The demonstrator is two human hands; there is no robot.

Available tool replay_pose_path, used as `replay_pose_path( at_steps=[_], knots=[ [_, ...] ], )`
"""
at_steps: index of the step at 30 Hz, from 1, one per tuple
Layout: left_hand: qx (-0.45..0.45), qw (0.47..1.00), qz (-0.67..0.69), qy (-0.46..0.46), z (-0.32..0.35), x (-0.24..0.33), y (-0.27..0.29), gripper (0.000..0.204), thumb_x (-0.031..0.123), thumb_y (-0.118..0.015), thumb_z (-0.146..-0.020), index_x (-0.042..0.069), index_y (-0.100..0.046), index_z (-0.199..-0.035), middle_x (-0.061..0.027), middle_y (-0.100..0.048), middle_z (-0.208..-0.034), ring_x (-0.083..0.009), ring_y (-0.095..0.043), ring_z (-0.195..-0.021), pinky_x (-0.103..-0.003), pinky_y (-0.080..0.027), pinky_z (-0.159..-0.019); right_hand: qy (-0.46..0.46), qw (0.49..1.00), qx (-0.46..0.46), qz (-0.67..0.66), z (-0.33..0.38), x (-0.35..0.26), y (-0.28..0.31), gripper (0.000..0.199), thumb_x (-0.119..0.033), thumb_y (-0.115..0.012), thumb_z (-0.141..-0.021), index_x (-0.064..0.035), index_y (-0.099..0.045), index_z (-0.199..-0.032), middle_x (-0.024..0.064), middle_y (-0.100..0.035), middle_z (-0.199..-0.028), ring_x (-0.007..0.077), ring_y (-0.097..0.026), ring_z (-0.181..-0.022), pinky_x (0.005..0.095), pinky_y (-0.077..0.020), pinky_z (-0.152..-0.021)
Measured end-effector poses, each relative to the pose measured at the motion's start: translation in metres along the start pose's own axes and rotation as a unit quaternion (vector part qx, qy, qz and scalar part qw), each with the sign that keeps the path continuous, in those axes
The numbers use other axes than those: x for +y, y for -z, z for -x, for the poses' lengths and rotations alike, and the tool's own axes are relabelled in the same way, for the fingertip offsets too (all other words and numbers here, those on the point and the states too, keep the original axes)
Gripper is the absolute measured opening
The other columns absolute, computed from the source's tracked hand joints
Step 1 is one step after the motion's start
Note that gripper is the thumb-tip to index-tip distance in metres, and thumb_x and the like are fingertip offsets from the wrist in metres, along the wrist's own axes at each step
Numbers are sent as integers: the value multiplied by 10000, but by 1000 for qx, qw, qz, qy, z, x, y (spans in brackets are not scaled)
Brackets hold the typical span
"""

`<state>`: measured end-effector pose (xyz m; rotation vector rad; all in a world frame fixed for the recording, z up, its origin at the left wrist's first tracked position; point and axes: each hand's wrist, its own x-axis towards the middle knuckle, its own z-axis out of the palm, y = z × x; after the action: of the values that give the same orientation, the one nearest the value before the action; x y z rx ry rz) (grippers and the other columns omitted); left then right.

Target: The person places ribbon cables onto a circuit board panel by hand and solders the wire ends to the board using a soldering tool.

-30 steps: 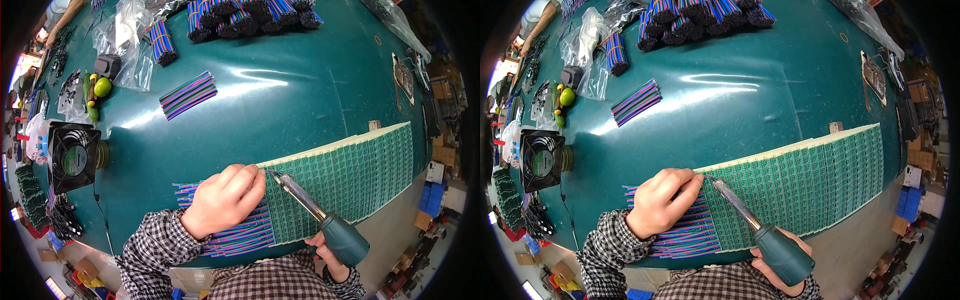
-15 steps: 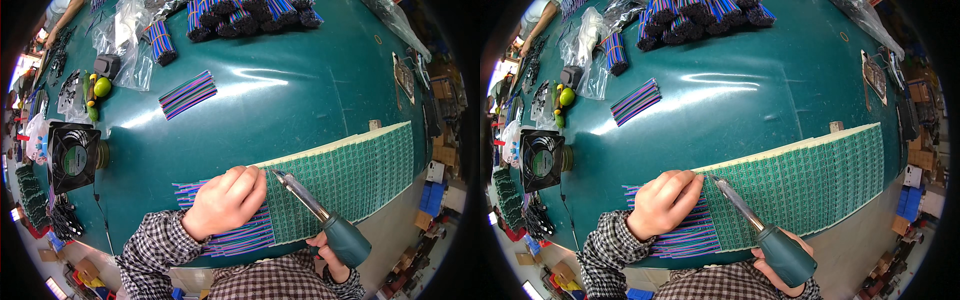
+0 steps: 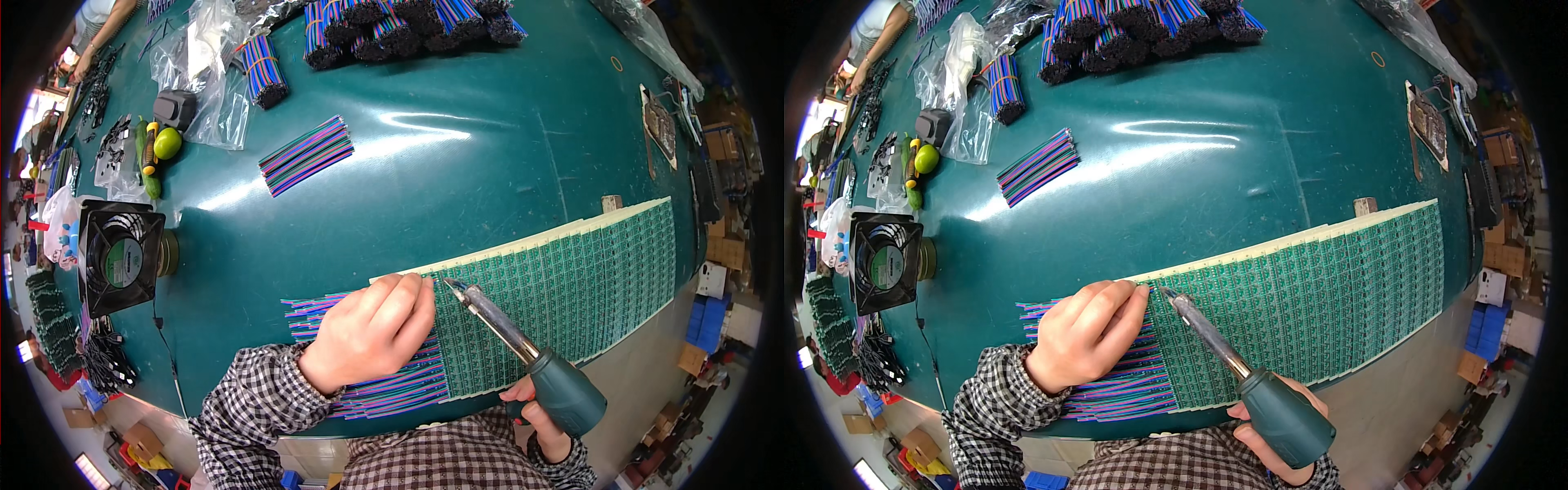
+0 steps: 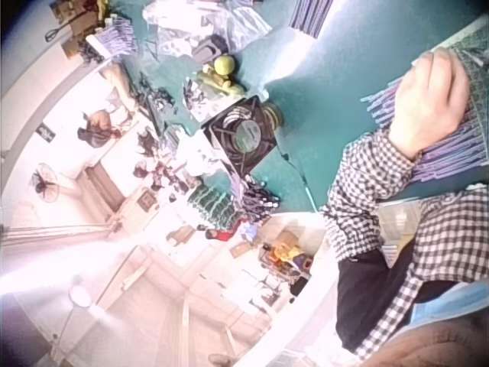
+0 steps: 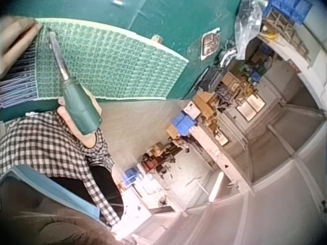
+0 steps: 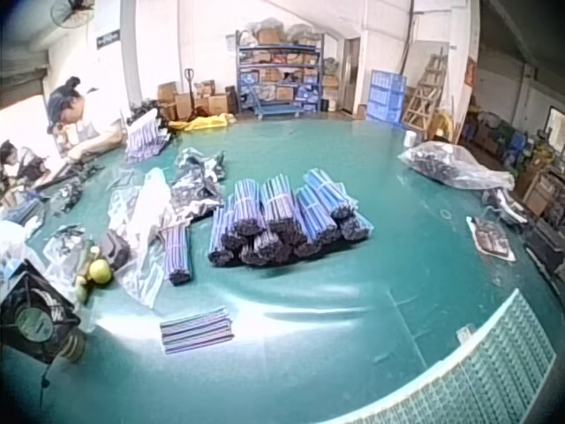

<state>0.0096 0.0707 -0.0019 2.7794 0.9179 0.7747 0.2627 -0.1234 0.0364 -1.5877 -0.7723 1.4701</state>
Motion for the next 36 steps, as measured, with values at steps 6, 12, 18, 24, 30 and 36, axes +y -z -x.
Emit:
replay_pose_path(
  at_steps=[6,12,18,24,30,36],
  knots=[
    [9,1000,1,6,2,1,-1,315,33,-727,-776,-51,-740,-1080,-136,-686,-1037,-247,-715,-876,-319,-604,-723,-1,1000,5,-5,0,0,-3,374,-294,-745,-972,37,-596,-1062,156,-627,-988,281,-672,-971,476,-593,-939],
    [10,1000,-23,2,2,4,-2,313,36,-719,-785,-43,-746,-1087,-128,-693,-1035,-235,-714,-867,-309,-595,-713,4,999,-18,42,-10,-20,-10,369,-262,-767,-952,44,-596,-1067,143,-616,-970,278,-669,-955,482,-608,-922],
    [5,999,-46,-6,2,5,-1,305,37,-708,-793,-37,-750,-1086,-122,-694,-1034,-223,-711,-865,-300,-587,-711,7,1000,8,-7,-3,-1,-6,377,-268,-783,-938,44,-602,-1048,131,-609,-941,263,-664,-926,485,-615,-918],
    [8,999,-37,-3,2,5,-3,305,31,-718,-786,-41,-749,-1081,-126,-690,-1028,-227,-710,-870,-299,-586,-711,-2,1000,8,-12,0,10,0,369,-273,-789,-933,35,-607,-1024,125,-607,-925,247,-654,-916,484,-616,-916],
    [8,999,-33,1,2,5,-2,303,33,-723,-785,-40,-749,-1077,-124,-689,-1026,-227,-709,-873,-297,-579,-701,7,999,27,-23,-2,0,-10,375,-248,-773,-944,36,-591,-1107,122,-607,-933,249,-645,-920,501,-617,-921],
    [4,999,-32,0,3,5,-1,315,37,-714,-786,-37,-745,-1091,-122,-688,-1028,-229,-709,-878,-293,-575,-698,15,1000,4,-9,2,9,-2,373,-253,-764,-953,32,-588,-1120,123,-604,-945,248,-640,-930,502,-615,-926]
  ],
)
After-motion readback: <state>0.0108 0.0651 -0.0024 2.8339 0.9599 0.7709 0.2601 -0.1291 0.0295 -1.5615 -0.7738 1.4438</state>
